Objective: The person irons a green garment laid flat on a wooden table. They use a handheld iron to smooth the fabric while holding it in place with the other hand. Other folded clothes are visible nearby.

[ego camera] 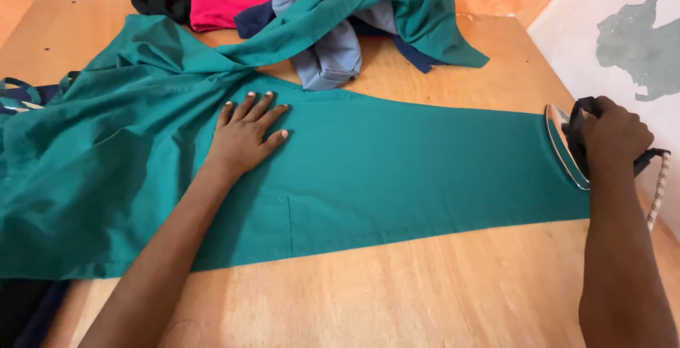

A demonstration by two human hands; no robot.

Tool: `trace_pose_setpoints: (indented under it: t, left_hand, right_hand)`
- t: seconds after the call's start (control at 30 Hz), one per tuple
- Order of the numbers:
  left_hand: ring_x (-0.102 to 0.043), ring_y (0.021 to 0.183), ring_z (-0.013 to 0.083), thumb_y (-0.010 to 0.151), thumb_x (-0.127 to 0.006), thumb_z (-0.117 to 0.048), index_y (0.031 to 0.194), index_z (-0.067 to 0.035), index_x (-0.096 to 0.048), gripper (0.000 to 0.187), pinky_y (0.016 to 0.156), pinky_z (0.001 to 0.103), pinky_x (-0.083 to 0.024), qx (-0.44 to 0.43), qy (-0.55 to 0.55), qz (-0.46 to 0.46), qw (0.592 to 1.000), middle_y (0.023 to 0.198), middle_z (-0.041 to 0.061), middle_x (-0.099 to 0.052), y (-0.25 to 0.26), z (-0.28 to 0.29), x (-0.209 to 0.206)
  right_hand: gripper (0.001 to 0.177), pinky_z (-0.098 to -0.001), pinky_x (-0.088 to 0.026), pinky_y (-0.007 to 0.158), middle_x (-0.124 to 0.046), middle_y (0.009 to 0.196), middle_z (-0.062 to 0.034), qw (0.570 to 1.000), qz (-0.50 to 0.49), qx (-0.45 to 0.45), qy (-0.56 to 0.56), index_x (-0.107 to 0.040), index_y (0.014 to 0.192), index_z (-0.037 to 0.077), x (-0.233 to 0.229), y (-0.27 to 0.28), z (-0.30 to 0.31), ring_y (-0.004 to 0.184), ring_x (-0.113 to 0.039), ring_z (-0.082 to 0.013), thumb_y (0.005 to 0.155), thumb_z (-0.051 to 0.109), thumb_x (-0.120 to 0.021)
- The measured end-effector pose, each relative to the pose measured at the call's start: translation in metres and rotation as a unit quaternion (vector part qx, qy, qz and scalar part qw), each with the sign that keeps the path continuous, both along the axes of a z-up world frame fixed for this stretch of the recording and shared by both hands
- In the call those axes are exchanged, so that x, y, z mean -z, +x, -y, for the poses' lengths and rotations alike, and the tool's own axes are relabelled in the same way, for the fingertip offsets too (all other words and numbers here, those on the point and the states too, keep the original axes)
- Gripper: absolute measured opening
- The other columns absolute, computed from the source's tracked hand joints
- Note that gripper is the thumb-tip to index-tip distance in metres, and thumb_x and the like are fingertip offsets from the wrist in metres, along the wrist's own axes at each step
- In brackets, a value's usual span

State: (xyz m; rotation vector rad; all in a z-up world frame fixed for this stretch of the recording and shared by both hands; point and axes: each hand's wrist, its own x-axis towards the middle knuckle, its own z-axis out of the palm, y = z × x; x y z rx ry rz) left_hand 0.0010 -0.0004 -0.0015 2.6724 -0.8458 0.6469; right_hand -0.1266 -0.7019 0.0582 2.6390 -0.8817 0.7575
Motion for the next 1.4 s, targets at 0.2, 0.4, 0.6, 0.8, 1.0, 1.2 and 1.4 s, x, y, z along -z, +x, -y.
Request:
trace_pose_setpoints:
  t: [0.2, 0.4, 0.6, 0.8, 1.0, 1.2, 1.4]
  left_hand:
    - [-0.039, 0.146, 0.0300, 0.098, -0.051, -0.054, 0.143, -0.025, -0.058, 0.055, 0.116, 0.059, -0.024, -0.005, -0.016, -0.002, 1.000, 0.157, 0.010, -0.046, -0.002, 0.003, -0.006]
    - [-0.047, 0.143, 0.0276, 0.100, -0.055, -0.039, 0.132, -0.015, -0.064, 0.040, 0.118, 0.054, -0.029, -0.032, -0.046, 0.020, 0.998, 0.148, 0.008, -0.058, -0.006, -0.003, -0.005]
    - [-0.047, 0.145, 0.0275, 0.098, -0.060, -0.033, 0.128, -0.015, -0.067, 0.035, 0.122, 0.053, -0.031, -0.060, -0.061, 0.009, 0.996, 0.146, 0.008, -0.060, -0.005, -0.061, -0.016]
    - [-0.026, 0.152, 0.0336, 0.092, -0.064, -0.043, 0.127, -0.042, -0.069, 0.036, 0.114, 0.069, -0.018, -0.111, 0.064, -0.074, 0.989, 0.162, 0.004, -0.038, -0.002, -0.154, -0.038]
    - [-0.023, 0.150, 0.0380, 0.090, -0.059, -0.058, 0.138, -0.040, -0.062, 0.052, 0.116, 0.064, -0.015, -0.101, 0.078, -0.065, 0.990, 0.165, 0.002, -0.031, 0.010, -0.221, -0.031]
    - [-0.025, 0.155, 0.0343, 0.097, -0.055, -0.060, 0.141, -0.039, -0.062, 0.049, 0.123, 0.058, -0.013, -0.079, -0.013, -0.051, 0.996, 0.168, 0.004, -0.034, 0.003, -0.230, -0.012]
    - [-0.022, 0.153, 0.0344, 0.090, -0.057, -0.066, 0.139, -0.044, -0.060, 0.054, 0.116, 0.073, -0.005, -0.163, 0.046, -0.037, 0.985, 0.166, 0.006, -0.032, 0.004, -0.231, -0.020]
  right_hand:
    - [0.043, -0.0546, -0.054, 0.078, -0.075, 0.102, -0.0193, 0.997, -0.021, -0.074, 0.031, -0.074, 0.134, 0.025, -0.044, 0.002, -0.075, 0.090, -0.071, -0.0449, 0.092, 0.031, -0.068]
    - [0.043, -0.0529, -0.053, 0.078, -0.074, 0.102, -0.0179, 0.939, -0.001, -0.340, 0.045, -0.069, 0.138, 0.024, -0.100, 0.025, -0.256, 0.091, -0.070, -0.0426, 0.097, 0.038, -0.068]
    - [0.040, -0.0522, -0.053, 0.073, -0.072, 0.091, -0.0202, 0.875, -0.002, -0.477, 0.081, -0.070, 0.131, 0.030, -0.096, 0.065, -0.431, 0.087, -0.070, -0.0421, 0.092, 0.038, -0.072]
    - [0.044, -0.0517, -0.054, 0.074, -0.074, 0.091, -0.0191, 0.876, -0.021, -0.467, 0.120, -0.067, 0.135, 0.031, -0.064, 0.120, -0.528, 0.082, -0.071, -0.0405, 0.091, 0.032, -0.072]
    - [0.045, -0.0522, -0.053, 0.072, -0.073, 0.088, -0.0203, 0.886, -0.076, -0.449, 0.092, -0.067, 0.136, 0.031, -0.052, 0.139, -0.541, 0.081, -0.071, -0.0407, 0.090, 0.033, -0.072]
    - [0.043, -0.0514, -0.053, 0.072, -0.073, 0.090, -0.0184, 0.871, -0.056, -0.483, 0.074, -0.069, 0.132, 0.033, -0.055, 0.135, -0.544, 0.081, -0.070, -0.0399, 0.090, 0.034, -0.074]
    - [0.041, -0.0507, -0.053, 0.073, -0.075, 0.096, -0.0145, 0.853, -0.046, -0.511, 0.097, -0.071, 0.128, 0.033, -0.060, 0.126, -0.553, 0.083, -0.071, -0.0387, 0.087, 0.031, -0.075]
